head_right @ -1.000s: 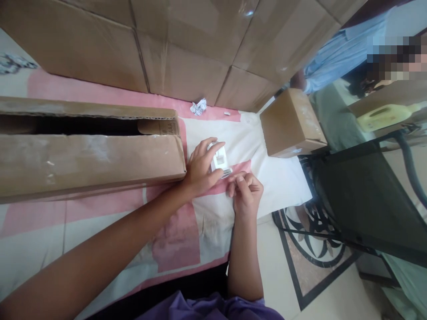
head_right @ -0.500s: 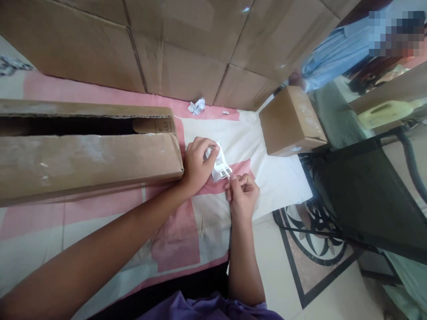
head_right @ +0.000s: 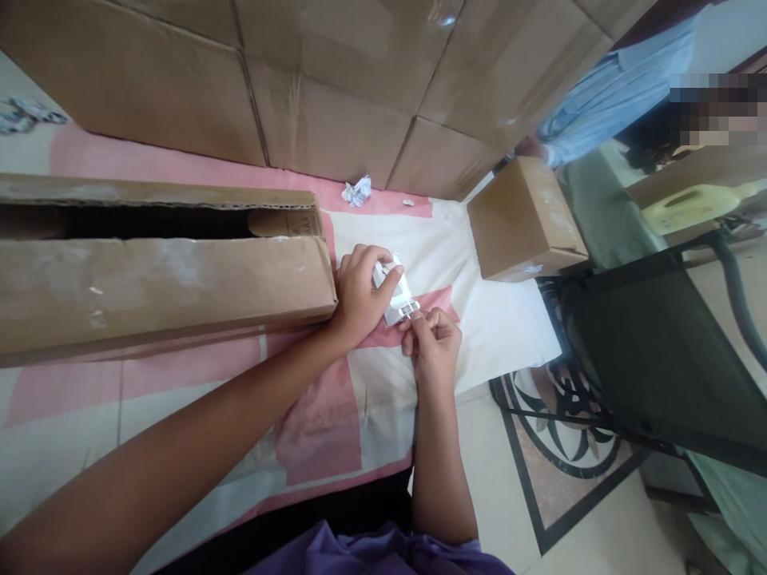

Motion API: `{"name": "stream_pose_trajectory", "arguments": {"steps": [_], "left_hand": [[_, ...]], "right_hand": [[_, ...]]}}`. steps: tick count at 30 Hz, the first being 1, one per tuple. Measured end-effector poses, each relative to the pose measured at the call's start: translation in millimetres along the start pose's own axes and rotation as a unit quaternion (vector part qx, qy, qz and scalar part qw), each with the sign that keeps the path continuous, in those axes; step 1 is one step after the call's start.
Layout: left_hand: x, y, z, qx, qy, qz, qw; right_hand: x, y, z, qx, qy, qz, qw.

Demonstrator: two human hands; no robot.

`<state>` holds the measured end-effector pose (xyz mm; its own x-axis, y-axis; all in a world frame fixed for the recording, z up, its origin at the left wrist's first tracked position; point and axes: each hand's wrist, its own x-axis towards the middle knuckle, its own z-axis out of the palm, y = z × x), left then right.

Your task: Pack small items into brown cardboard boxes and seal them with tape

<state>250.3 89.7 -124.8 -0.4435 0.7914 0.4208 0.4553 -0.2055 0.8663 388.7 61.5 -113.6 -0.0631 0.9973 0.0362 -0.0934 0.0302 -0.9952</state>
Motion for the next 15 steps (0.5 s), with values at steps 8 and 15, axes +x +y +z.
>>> {"name": "stream_pose_trajectory", "arguments": {"steps": [8, 15], "left_hand": [[0.2, -3.9, 2.9, 0.016, 0.0, 0.013, 1.0], [0.7, -1.6, 1.5, 0.011, 0.005, 0.016, 1.0]], "right_hand": [[2.6, 0.3, -0.6, -0.003, -0.009, 0.015, 1.0], [4.7, -1.4, -2.7, 0.015, -0.018, 0.021, 1.0]]}}
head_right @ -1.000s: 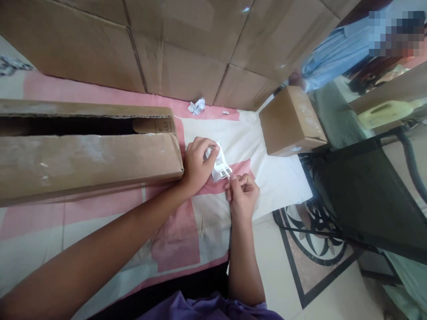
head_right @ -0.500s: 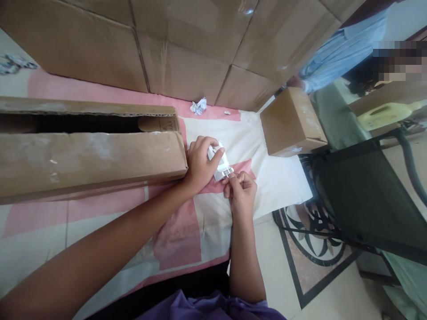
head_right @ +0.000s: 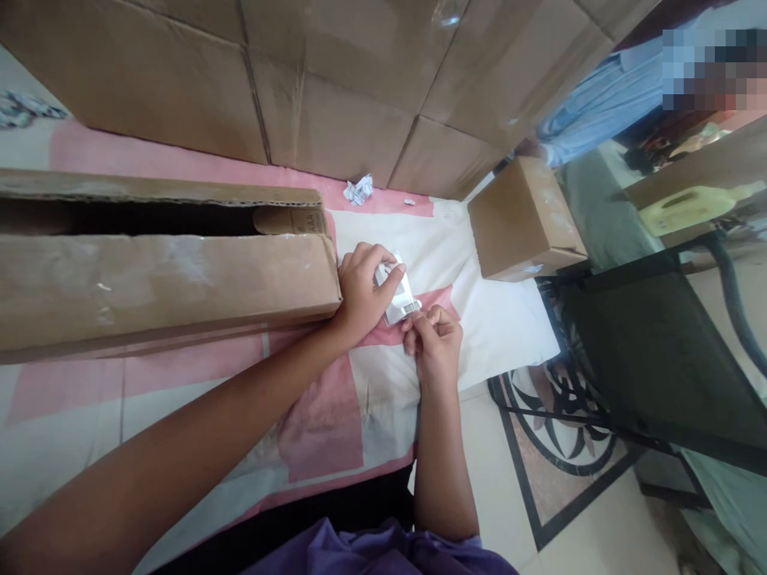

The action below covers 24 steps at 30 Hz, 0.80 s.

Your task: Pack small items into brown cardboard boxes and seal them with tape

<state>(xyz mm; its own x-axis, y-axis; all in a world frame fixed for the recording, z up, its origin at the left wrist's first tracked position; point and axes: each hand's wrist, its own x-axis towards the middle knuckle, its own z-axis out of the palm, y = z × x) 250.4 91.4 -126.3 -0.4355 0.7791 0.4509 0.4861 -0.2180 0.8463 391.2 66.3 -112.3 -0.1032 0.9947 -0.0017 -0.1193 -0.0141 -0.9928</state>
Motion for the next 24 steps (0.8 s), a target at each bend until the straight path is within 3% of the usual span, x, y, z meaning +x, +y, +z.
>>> {"name": "stream_pose_trajectory", "arguments": {"steps": [9, 24], "left_hand": [[0.2, -0.8, 2.5, -0.029, 0.001, -0.007, 1.0], [-2.2, -1.1, -1.0, -0.002, -0.024, -0.001, 1.0]], "right_hand": [[-1.0, 3.0, -1.3, -0.013, -0.022, -0.021, 0.999], [-4.7, 0.1, 0.9, -0.028, -0.018, 0.008, 0.999]]}}
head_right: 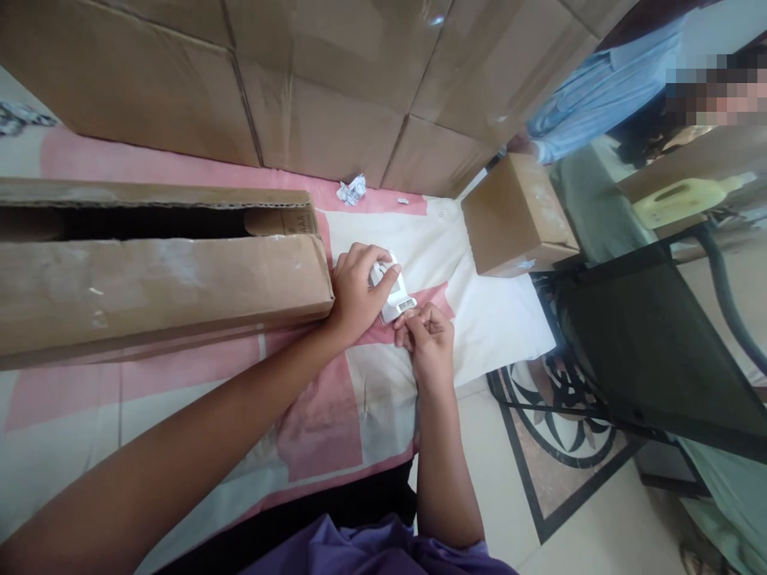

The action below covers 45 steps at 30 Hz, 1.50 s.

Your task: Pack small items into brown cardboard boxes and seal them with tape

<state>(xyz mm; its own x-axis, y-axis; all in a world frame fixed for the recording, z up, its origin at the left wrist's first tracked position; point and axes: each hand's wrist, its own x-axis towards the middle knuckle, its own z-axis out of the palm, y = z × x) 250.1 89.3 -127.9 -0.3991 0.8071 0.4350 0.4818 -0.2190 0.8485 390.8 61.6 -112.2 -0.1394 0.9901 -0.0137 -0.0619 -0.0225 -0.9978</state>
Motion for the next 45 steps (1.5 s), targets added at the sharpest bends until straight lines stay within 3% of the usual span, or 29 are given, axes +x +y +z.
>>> {"name": "stream_pose_trajectory", "arguments": {"steps": [15, 19, 24, 29, 32, 35, 38, 42, 45], "left_hand": [[-1, 0, 0.1, 0.006, 0.0, 0.006, 1.0], [-1, -1, 0.1, 0.01, 0.003, 0.009, 1.0], [0, -2, 1.2, 0.006, 0.004, 0.007, 1.0], [-4, 3, -4.3, -0.021, 0.023, 0.002, 1.0], [-8, 8, -14.3, -0.034, 0.009, 0.054, 0.998], [-11, 13, -22.5, -0.023, -0.062, 0.137, 0.988], [-13, 16, -24.9, -0.008, -0.114, 0.176, 0.978], [-16, 18, -24.0, -0.016, -0.108, 0.202, 0.973], [-19, 22, -23.7, -0.011, -0.095, 0.234, 0.967]], "right_hand": [[0, -2, 2, 0.025, 0.006, 0.024, 0.999], [-3, 2, 2, -0.017, 0.009, 0.025, 0.999], [-12, 4, 3, 0.001, 0.04, -0.038, 0.998], [-21, 3, 5, 0.018, 0.021, -0.112, 0.993], [-24, 5, 5, 0.0, 0.021, -0.137, 0.99], [-25, 7, 7, -0.014, 0.038, -0.146, 0.988], [-27, 7, 10, -0.043, 0.041, -0.158, 0.986], [-27, 6, 11, -0.062, 0.05, -0.168, 0.982], [-26, 8, 7, -0.04, 0.064, -0.138, 0.988]]}}
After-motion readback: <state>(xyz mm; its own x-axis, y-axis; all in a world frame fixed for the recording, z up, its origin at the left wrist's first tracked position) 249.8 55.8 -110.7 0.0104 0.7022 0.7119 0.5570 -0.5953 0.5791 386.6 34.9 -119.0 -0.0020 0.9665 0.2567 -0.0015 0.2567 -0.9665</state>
